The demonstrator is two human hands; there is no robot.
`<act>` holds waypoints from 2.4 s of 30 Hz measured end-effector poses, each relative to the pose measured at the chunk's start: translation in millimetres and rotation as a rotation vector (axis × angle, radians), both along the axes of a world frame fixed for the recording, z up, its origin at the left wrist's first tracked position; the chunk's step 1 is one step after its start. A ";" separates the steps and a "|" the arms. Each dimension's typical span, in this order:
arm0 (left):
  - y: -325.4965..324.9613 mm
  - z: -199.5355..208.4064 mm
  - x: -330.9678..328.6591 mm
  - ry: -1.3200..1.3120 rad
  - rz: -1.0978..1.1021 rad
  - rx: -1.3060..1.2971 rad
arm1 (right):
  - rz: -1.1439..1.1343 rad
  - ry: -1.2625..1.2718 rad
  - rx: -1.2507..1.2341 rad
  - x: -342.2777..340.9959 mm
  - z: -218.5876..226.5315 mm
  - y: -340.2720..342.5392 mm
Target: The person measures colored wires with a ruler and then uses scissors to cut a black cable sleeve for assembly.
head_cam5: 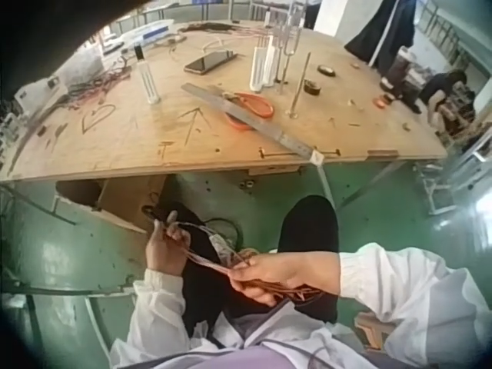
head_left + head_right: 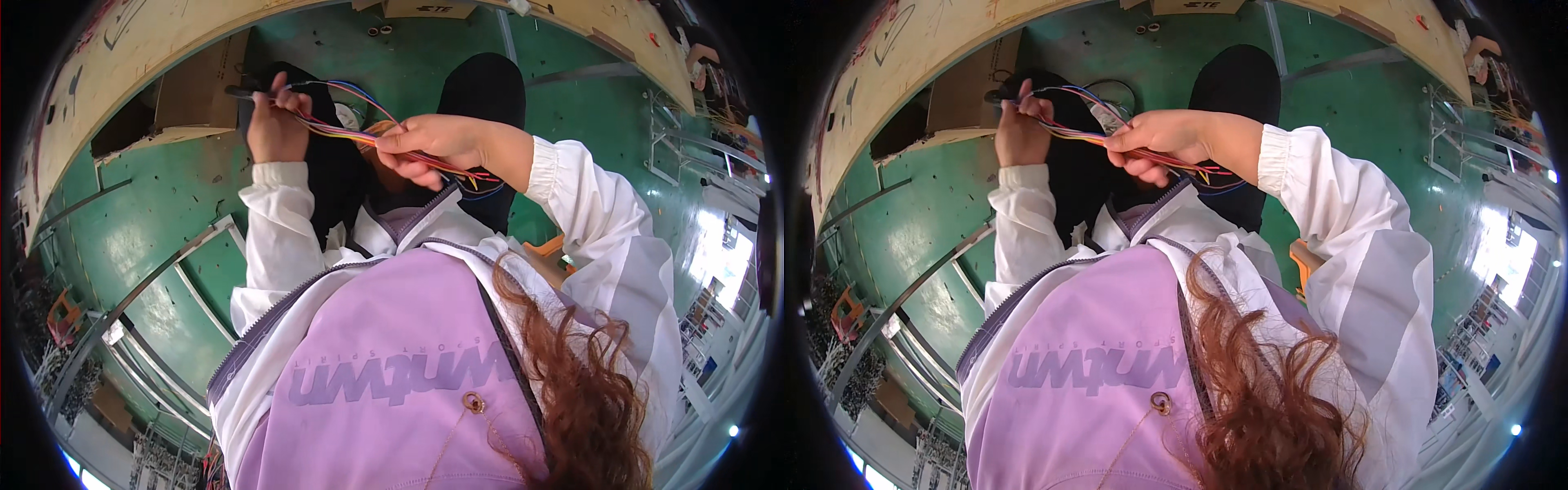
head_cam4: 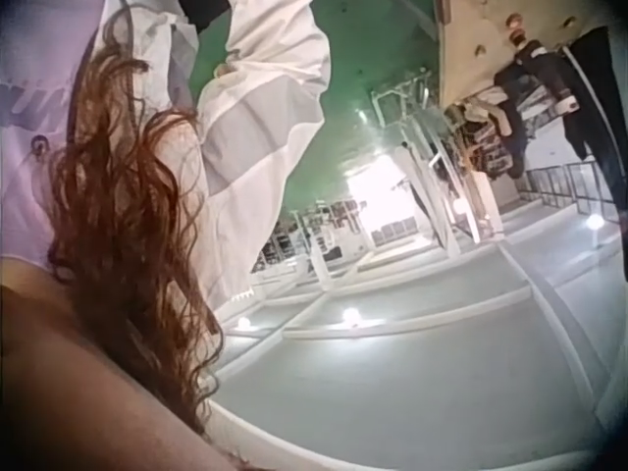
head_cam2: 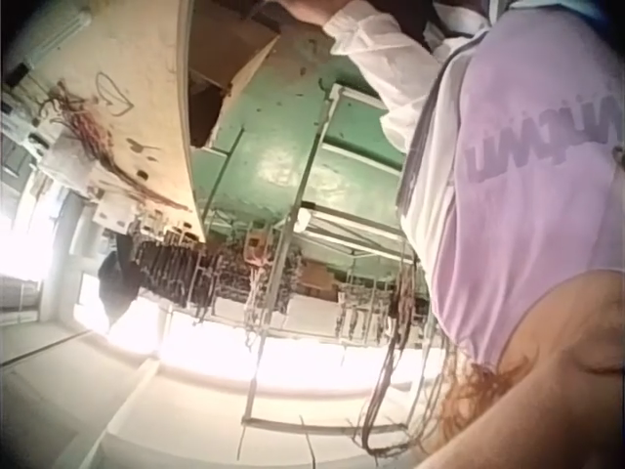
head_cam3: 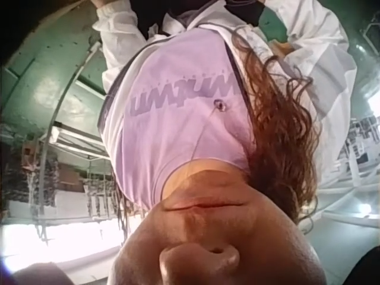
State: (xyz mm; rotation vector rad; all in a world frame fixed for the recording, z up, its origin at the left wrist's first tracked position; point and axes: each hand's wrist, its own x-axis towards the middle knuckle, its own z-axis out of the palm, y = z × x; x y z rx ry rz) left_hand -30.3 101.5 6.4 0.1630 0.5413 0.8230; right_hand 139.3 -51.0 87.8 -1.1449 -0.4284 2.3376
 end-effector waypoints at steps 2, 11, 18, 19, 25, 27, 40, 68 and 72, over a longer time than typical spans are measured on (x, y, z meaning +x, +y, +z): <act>-11.6 -5.0 0.4 0.080 -0.022 0.035 | 0.038 -0.035 0.007 -0.2 4.5 3.2; -0.7 5.9 -1.5 -0.220 -0.145 -0.050 | 0.135 0.342 -0.069 29.4 -25.3 1.2; 4.9 13.4 -2.8 -0.247 -0.168 -0.093 | 0.071 -0.062 0.156 19.8 -6.1 -4.0; 2.1 13.5 -0.6 -0.250 -0.163 -0.059 | 0.055 -0.040 0.145 19.3 -4.8 -4.0; -31.8 24.3 16.8 -0.190 -0.177 -0.033 | 0.028 0.069 0.141 16.3 -8.6 -4.9; -20.6 20.1 11.2 -0.332 -0.176 -0.079 | 0.068 0.012 0.154 22.1 -4.5 -6.1; -8.7 37.4 -37.3 -0.323 0.065 0.143 | 0.053 -0.220 0.303 20.2 21.3 -20.8; -58.4 -2.8 -33.5 -0.021 0.018 0.089 | 0.263 -0.542 0.089 100.8 10.1 -82.1; -53.1 -10.9 -38.8 -0.104 -0.033 0.176 | 0.173 -0.464 0.041 125.2 -0.3 -100.9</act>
